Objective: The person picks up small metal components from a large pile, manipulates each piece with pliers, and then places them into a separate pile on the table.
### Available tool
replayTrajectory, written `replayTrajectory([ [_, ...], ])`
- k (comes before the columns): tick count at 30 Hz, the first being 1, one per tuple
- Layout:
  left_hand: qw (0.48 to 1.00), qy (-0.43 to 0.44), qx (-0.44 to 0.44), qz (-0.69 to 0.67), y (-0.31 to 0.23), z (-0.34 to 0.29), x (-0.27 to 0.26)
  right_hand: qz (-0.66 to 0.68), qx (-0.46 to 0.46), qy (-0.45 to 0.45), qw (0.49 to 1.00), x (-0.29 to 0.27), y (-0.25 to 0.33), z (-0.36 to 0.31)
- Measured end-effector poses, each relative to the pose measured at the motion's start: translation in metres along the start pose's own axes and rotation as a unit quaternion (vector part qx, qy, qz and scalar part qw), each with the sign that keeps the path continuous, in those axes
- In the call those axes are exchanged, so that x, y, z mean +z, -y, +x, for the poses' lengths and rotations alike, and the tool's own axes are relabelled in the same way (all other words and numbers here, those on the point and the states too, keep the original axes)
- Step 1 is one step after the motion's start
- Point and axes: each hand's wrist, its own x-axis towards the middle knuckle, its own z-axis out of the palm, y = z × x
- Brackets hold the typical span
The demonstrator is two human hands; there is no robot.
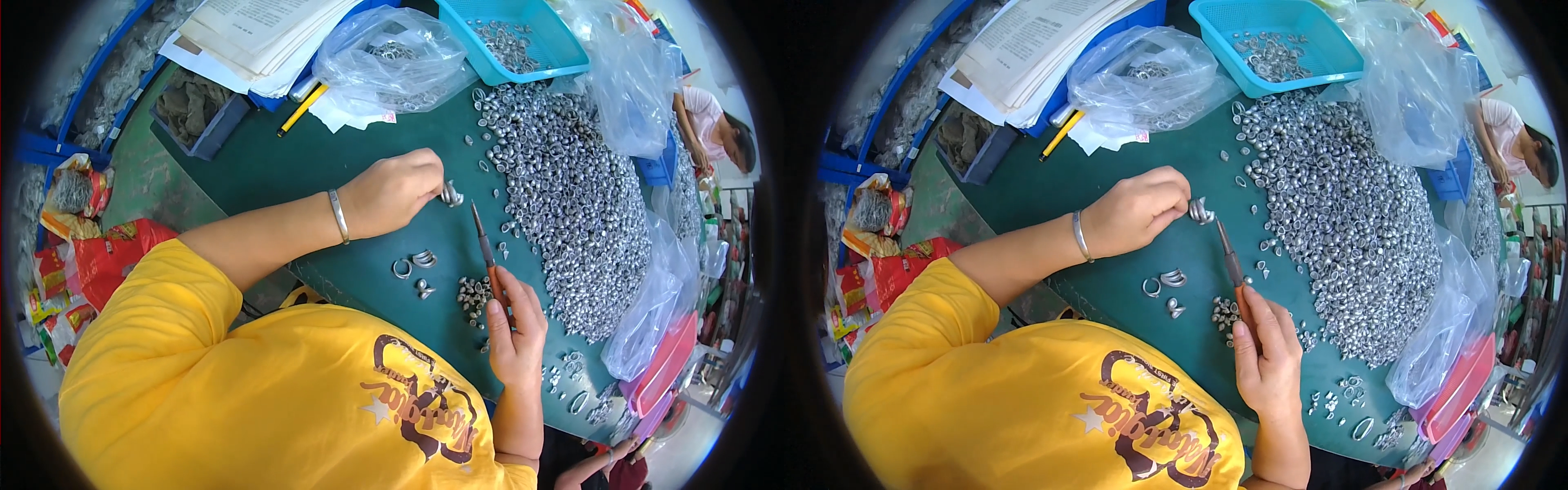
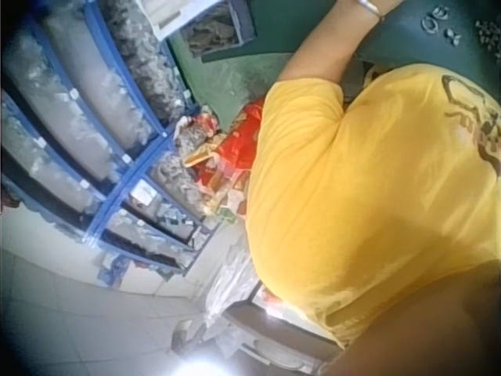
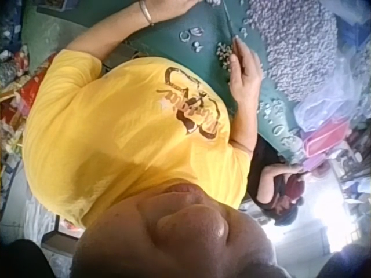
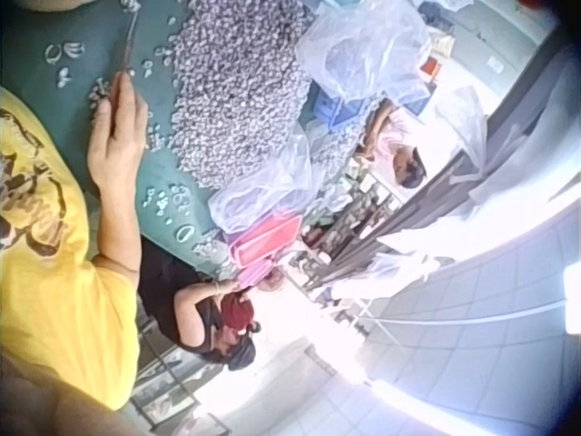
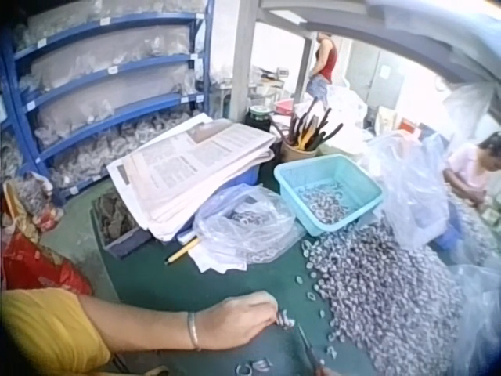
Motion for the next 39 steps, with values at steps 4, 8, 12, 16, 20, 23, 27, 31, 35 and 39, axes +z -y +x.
replayTrajectory([
  [4, 0.998, 0.004, 0.042, 0.042, 0.0, -0.001, 0.0, 0.002, 0.02, 0.001, 1.0, -0.002, 0.002, 0.001],
  [8, 0.999, 0.013, 0.005, 0.028, -0.004, 0.008, 0.007, -0.005, 0.02, -0.008, 1.0, -0.002, 0.001, 0.001],
  [12, 1.0, 0.013, -0.018, 0.019, -0.001, 0.009, 0.01, -0.003, 0.029, 0.005, 1.0, -0.002, 0.003, 0.001],
  [16, 0.999, -0.024, 0.019, 0.015, 0.001, 0.005, 0.014, -0.009, 0.018, 0.005, 1.0, 0.0, 0.001, 0.003],
  [20, 1.0, -0.02, 0.001, 0.0, 0.003, 0.003, 0.016, -0.008, -0.039, -0.09, 0.995, 0.004, 0.007, 0.004],
  [23, 0.999, -0.001, -0.037, -0.013, -0.002, 0.003, 0.012, -0.044, -0.081, -0.047, 0.995, 0.004, 0.008, 0.009],
  [27, 1.0, 0.007, -0.025, -0.01, 0.002, 0.004, 0.01, -0.079, -0.025, -0.036, 0.996, -0.004, 0.012, 0.012],
  [31, 0.998, 0.022, -0.053, -0.023, -0.001, 0.005, 0.007, -0.088, -0.078, -0.025, 0.993, 0.0, 0.01, 0.018],
  [35, 0.995, 0.039, -0.079, -0.042, -0.003, 0.005, 0.001, -0.108, 0.003, -0.016, 0.994, -0.008, 0.014, 0.017],
  [39, 0.994, 0.04, -0.082, -0.052, 0.002, 0.005, 0.002, -0.141, 0.015, 0.019, 0.99, 0.0, 0.005, 0.017],
])
